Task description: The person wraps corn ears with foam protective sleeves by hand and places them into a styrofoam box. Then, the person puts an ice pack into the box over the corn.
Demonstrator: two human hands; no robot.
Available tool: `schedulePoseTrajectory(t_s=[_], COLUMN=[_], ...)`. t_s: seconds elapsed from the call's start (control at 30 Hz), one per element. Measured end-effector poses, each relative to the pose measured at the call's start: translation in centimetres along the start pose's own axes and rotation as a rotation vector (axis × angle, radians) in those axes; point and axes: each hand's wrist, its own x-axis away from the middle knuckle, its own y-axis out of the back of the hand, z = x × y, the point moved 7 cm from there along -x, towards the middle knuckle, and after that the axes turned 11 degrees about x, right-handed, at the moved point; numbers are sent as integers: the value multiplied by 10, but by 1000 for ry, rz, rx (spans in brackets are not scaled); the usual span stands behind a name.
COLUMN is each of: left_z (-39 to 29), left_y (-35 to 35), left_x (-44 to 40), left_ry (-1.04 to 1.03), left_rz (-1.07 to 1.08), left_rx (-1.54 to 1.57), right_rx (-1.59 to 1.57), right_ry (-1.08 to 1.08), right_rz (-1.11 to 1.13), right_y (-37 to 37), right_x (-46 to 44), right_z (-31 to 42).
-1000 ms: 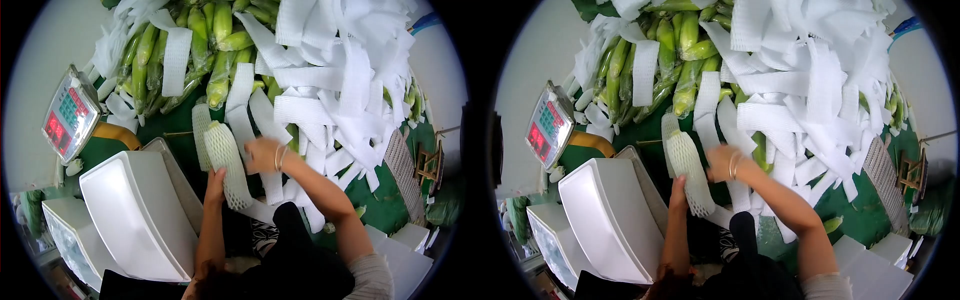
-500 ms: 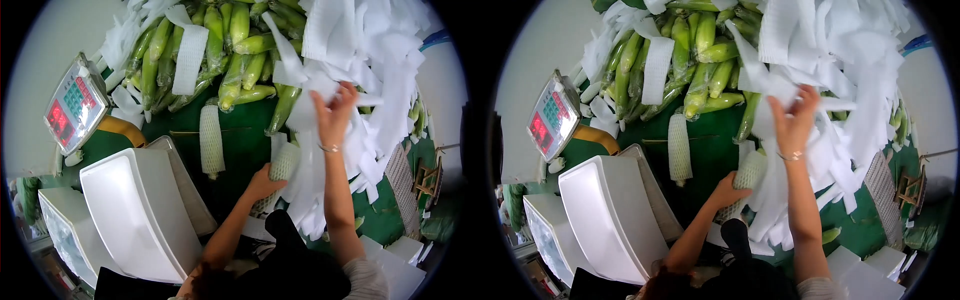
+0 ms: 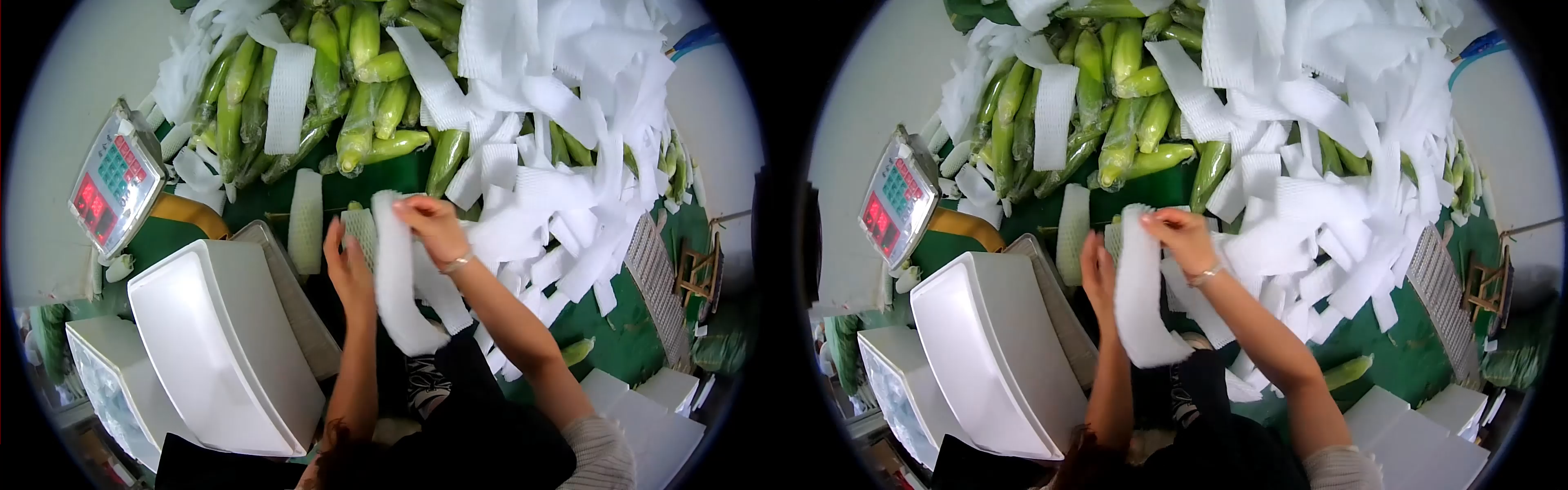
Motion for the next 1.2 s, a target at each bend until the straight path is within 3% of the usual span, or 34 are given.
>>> schedulePoseTrajectory(t_s=[0.03, 0.1, 0.17, 0.2, 0.23, 0.3, 0.37, 0.43, 0.47, 0.5, 0.53, 0.6, 0.63, 0.7, 0.73, 0.83, 0.9, 0.93, 0.97, 1.07, 1.13, 1.17, 1.2], left_z=[-8, 1, 5, -1, -7, -1, -25, 7, 22, 22, 17, 20, 41, 93, 94, 87, 68, 64, 51, 4, 14, 25, 38], left_y=[-16, -32, -37, -40, -45, -45, -62, -66, -59, -61, -74, -97, -87, -62, -58, -32, -23, -21, -22, -27, -34, -32, -24], left_x=[-14, -43, -62, -77, -91, -119, -147, -191, -212, -211, -208, -202, -207, -185, -172, -100, -33, -17, 5, 62, 46, 33, 13], left_ry=[135, 97, 97, 6, -3, 117, -31, 32, -105, -105, -152, -239, 116, 540, 557, 593, 688, 695, 787, 1048, 1082, 1090, 924], left_rz=[77, 413, 301, 312, 289, 181, 11, 152, 143, 145, 233, 392, 328, 372, 359, 180, 387, 380, 268, -75, 234, 490, 243], left_rx=[171, -162, 31, 96, 172, 366, 589, 395, 10, 10, -418, -1280, -1055, 21, 71, 350, 775, 775, 783, 788, 926, 1121, 806], right_rx=[50, 148, 298, 519, 505, 317, -464, -635, -520, -404, -45, 176, 203, 220, 248, 559, 755, 710, 808, 753, 667, 622, 574], right_ry=[-30, 337, 399, 655, 720, 388, 195, 128, 54, -18, 79, 137, 217, 259, 317, 102, 185, 233, 55, 137, 172, 146, 121], right_rz=[-72, -192, -375, -548, -620, -378, -178, -174, -166, -155, -220, -209, -247, -214, -173, -146, -116, -101, -64, -126, -163, -190, -214], right_y=[-11, -25, -21, -23, -24, -22, -25, -30, -30, -29, -27, -30, -32, -27, -25, -24, -27, -28, -28, -25, -21, -18, -16], right_x=[-3, -22, -42, -41, -51, -87, -120, -123, -132, -140, -137, -144, -143, -134, -130, -54, 14, 44, 69, 84, 61, 43, 22], right_z=[-4, 11, 23, 49, 57, 48, 33, 40, 25, 10, 5, -13, -15, -24, -18, 22, 48, 55, 63, 70, 79, 73, 68])
